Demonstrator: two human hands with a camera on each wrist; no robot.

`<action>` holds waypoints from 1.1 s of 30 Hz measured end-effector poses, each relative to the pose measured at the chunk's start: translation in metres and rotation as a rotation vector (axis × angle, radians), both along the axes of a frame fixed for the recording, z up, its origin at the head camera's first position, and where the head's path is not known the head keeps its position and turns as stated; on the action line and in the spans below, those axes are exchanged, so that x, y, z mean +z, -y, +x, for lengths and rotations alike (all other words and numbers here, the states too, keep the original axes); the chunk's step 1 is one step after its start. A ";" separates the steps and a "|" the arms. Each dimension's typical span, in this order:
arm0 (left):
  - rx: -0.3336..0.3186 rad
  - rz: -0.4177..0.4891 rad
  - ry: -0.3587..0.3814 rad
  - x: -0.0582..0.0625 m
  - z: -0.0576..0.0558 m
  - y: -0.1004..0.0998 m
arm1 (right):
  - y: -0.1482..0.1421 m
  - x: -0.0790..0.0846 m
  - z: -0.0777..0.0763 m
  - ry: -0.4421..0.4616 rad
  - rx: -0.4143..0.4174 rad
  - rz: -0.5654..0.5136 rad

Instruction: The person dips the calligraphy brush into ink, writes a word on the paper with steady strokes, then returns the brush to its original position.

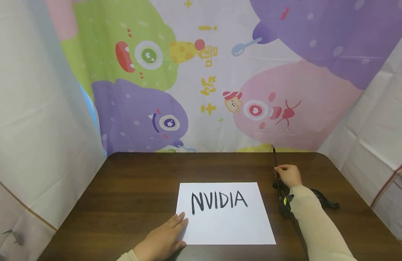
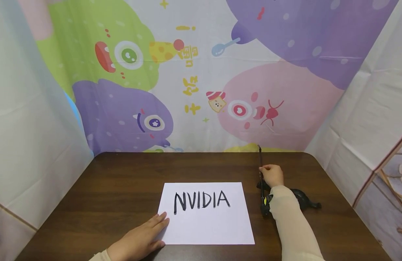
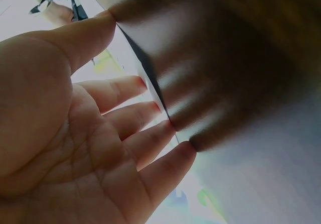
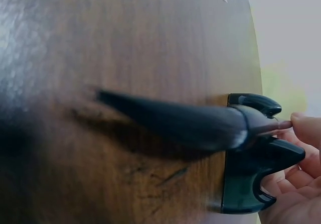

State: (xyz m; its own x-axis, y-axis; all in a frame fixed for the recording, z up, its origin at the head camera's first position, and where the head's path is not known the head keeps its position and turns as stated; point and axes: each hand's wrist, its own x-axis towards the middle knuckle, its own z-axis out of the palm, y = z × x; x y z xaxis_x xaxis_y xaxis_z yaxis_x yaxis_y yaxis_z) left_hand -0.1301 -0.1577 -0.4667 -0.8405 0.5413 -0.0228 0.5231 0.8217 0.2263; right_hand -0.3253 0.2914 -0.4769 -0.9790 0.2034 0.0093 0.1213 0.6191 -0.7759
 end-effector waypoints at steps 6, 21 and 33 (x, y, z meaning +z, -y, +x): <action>0.006 0.003 0.009 0.001 0.000 -0.001 | 0.000 -0.001 0.001 0.004 0.008 0.008; 0.008 -0.004 0.013 0.000 -0.001 0.000 | -0.002 -0.001 0.002 0.046 0.045 0.041; 0.000 -0.002 0.003 0.001 -0.001 0.001 | 0.000 -0.001 0.003 0.060 0.054 0.059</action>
